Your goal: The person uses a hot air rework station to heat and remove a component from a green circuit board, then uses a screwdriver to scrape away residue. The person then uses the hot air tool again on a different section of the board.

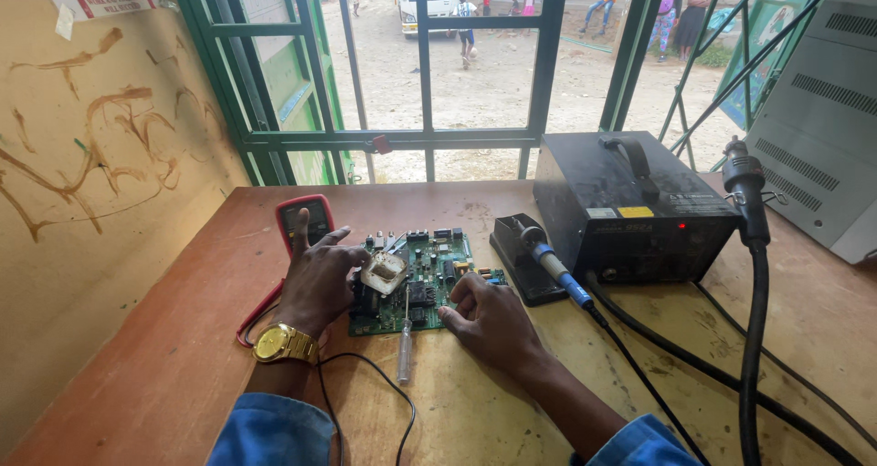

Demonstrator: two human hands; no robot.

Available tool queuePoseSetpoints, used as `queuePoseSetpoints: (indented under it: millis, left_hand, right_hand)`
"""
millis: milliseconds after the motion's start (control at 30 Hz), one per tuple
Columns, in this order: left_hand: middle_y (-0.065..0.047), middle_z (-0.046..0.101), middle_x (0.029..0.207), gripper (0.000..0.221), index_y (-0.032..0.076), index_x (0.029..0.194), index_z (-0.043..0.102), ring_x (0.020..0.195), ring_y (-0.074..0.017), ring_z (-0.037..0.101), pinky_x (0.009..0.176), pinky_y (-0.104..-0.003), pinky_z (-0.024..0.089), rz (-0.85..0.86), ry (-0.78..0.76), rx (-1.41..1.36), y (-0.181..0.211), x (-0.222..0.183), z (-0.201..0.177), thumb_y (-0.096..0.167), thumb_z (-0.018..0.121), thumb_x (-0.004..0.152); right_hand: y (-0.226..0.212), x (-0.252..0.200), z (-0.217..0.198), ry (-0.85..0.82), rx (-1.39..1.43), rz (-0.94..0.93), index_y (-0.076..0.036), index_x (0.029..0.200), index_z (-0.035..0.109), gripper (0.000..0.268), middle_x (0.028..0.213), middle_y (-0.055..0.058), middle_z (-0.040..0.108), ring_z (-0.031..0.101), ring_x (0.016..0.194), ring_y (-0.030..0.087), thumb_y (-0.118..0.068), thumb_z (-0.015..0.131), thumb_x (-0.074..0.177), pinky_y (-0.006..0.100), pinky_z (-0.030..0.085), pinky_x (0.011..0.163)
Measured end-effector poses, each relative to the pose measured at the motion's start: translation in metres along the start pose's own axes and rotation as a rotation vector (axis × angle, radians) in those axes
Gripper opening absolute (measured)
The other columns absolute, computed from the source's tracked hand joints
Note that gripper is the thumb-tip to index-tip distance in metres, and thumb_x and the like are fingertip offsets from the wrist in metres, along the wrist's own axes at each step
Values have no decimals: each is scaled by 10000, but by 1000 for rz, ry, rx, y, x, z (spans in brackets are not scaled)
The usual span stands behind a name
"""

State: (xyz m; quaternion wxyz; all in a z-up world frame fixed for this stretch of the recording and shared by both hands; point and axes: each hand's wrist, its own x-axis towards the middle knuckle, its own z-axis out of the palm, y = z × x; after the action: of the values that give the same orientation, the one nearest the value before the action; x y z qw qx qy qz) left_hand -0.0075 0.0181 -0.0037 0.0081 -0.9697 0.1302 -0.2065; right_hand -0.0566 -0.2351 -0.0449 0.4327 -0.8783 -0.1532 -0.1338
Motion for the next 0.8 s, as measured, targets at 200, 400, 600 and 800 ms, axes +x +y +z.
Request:
queuePoseSetpoints:
  millis: [200,400,600,800]
  left_hand:
    - [107,790,967,223,338,991,773,1292,-112,597,1275,-615,3,-3,-42,-12,-18,5,17,219,769,802]
    - [67,796,970,206,302,1086,767,1222,-102,638,1272,-612,18,-12,61,-93,-23,11,34,247,667,914]
    - [2,792,962,204,250,1130,772,1137,-160,680,1230,-628,121,-7,240,-283,-18,5,39,241,611,1006]
    - [78,767,910,186,318,1141,751,1061,-98,673,1158,-481,274,-1,405,-433,-23,14,64,329,603,1028]
  right_hand:
    - [-2,-2,0,-17,34,6,-50,987,744,224,731,123,785,755,630,275,-199,802,832,374,581,603]
    - [1,-1,1,-25,24,-6,-60,978,736,228,703,98,775,747,615,242,-226,789,830,377,566,592]
    - [7,1,4,-13,18,-23,-73,965,729,246,696,90,772,765,633,247,-259,795,819,378,572,602]
    - [-2,-3,1,9,46,-11,-81,969,722,250,690,104,774,764,615,253,-272,802,830,386,579,603]
